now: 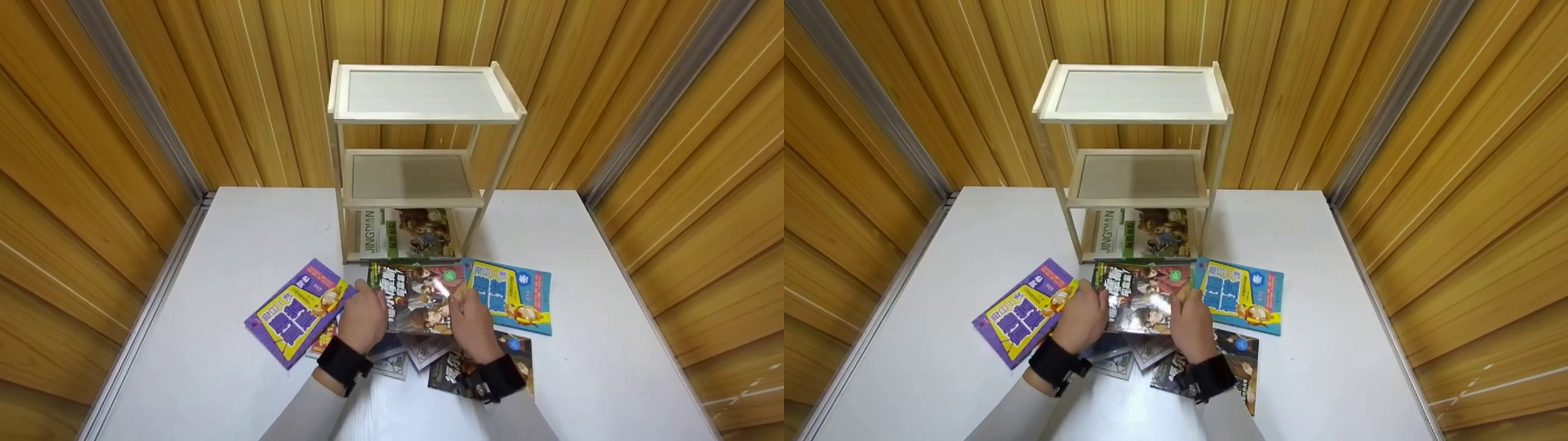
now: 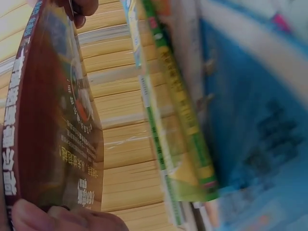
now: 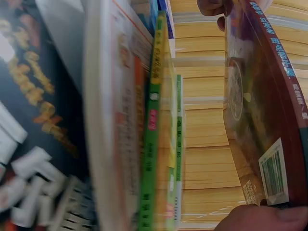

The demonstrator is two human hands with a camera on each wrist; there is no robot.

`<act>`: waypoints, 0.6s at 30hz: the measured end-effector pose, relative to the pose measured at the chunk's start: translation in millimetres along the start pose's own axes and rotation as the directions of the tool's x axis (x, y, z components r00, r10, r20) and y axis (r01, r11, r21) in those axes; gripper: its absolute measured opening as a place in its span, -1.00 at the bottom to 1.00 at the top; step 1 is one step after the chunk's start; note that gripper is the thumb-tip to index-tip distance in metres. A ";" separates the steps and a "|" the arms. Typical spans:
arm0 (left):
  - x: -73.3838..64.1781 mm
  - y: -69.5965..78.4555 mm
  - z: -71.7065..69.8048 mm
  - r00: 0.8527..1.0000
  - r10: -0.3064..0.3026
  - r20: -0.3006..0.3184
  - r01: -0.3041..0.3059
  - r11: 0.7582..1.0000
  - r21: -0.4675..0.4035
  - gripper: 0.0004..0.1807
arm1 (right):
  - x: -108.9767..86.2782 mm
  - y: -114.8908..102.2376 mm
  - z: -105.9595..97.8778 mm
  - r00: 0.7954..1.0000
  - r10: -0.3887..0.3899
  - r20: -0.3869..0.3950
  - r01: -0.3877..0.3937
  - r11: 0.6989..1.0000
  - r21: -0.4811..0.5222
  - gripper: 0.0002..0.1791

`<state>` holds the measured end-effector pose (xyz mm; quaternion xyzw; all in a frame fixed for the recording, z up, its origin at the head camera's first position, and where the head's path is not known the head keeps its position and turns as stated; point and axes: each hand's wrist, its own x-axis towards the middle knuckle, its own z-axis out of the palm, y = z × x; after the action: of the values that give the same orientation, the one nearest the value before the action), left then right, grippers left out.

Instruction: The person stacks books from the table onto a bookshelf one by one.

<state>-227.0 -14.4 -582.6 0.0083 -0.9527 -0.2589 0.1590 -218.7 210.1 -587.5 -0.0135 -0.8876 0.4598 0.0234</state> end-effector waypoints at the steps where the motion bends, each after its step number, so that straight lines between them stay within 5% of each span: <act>1: 3.9 1.3 -2.0 1.000 -0.006 0.009 0.006 1.000 0.001 -0.68 | 1.9 -2.3 -1.3 1.000 0.001 -0.002 -0.001 1.000 -0.009 -0.78; 18: 41.1 23.1 -39.5 0.998 0.059 -0.021 -0.059 0.998 -0.031 -0.61 | 25.6 -44.9 -29.1 0.999 -0.019 -0.045 0.019 1.000 0.004 -0.73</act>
<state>-252.3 -17.8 -526.7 -0.0198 -0.9467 -0.2690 0.1762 -242.8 209.1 -533.3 -0.0155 -0.8859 0.4612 0.0478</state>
